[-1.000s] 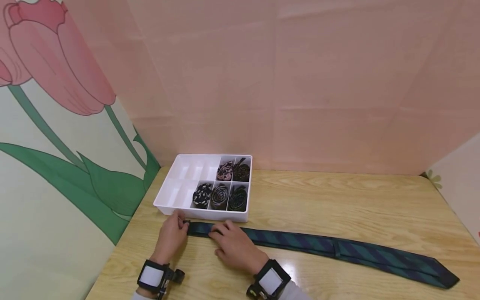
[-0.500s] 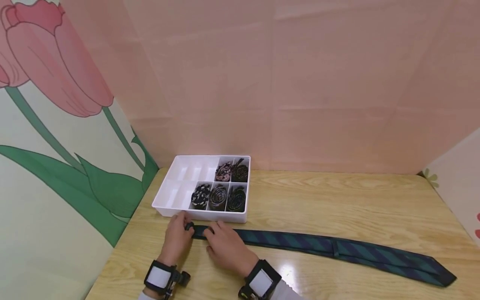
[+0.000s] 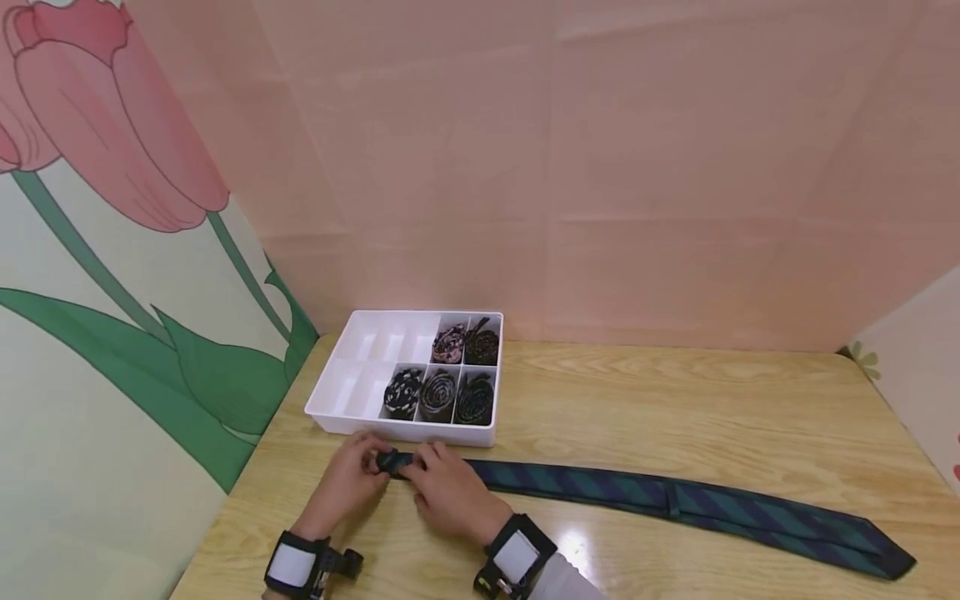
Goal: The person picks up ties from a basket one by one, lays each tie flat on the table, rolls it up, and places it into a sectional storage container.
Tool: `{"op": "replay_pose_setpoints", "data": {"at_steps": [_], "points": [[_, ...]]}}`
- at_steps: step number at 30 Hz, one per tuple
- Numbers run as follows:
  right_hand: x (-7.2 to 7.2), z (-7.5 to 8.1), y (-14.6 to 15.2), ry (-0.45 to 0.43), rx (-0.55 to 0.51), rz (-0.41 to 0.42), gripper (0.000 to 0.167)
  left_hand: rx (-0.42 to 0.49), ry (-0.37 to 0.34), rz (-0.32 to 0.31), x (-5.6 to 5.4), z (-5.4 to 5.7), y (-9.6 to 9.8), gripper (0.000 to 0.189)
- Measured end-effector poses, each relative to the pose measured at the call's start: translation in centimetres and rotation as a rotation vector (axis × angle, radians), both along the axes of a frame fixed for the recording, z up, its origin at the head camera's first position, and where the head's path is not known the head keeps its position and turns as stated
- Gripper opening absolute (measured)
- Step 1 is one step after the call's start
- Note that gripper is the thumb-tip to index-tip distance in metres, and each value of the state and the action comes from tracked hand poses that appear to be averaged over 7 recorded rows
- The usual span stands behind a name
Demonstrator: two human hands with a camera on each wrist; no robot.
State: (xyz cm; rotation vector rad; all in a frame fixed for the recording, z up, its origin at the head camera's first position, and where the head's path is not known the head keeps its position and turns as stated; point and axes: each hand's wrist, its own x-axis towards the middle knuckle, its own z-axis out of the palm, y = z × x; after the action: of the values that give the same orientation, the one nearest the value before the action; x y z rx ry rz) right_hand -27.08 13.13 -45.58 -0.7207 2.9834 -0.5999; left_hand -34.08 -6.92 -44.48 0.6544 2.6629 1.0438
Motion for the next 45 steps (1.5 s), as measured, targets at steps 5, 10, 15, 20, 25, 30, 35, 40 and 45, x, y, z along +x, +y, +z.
{"op": "replay_pose_setpoints", "data": {"at_steps": [5, 10, 15, 20, 25, 30, 35, 40, 45], "points": [[-0.3, 0.4, 0.2, -0.055, -0.046, -0.015, 0.035, -0.011, -0.006, -0.139, -0.5, 0.2, -0.7, 0.035], [-1.2, 1.4, 0.0, -0.141, -0.142, -0.075, 0.034, -0.032, 0.043, -0.163, -0.7, -0.2, -0.8, 0.033], [-1.5, 1.3, -0.6, -0.160, -0.160, -0.110, 0.037, -0.058, 0.051, -0.174, -0.8, -0.3, -0.6, 0.030], [-1.7, 1.0, -1.3, -0.150, -0.173, -0.143, 0.036, -0.046, 0.068, -0.218, -0.6, -0.1, -0.6, 0.025], [-2.1, 0.6, -1.7, -0.146, -0.175, -0.194, 0.028, -0.034, 0.144, -0.291, -0.7, 0.2, -0.6, 0.026], [-2.2, 0.1, -1.8, -0.139, -0.203, -0.230, 0.028, -0.040, 0.100, -0.290, -0.6, 0.1, -1.0, 0.036], [-2.1, 0.1, -1.7, -0.143, -0.206, -0.224, 0.028, -0.024, 0.052, -0.285, -0.7, -0.3, -1.2, 0.030], [-2.1, 0.7, -1.4, -0.126, -0.145, -0.213, 0.029, -0.110, 0.104, -0.311, -0.9, 0.7, -0.8, 0.025], [-1.9, 0.2, -1.3, -0.127, -0.069, -0.265, 0.030, -0.145, 0.092, -0.304, -0.7, 1.0, -0.2, 0.035]]}}
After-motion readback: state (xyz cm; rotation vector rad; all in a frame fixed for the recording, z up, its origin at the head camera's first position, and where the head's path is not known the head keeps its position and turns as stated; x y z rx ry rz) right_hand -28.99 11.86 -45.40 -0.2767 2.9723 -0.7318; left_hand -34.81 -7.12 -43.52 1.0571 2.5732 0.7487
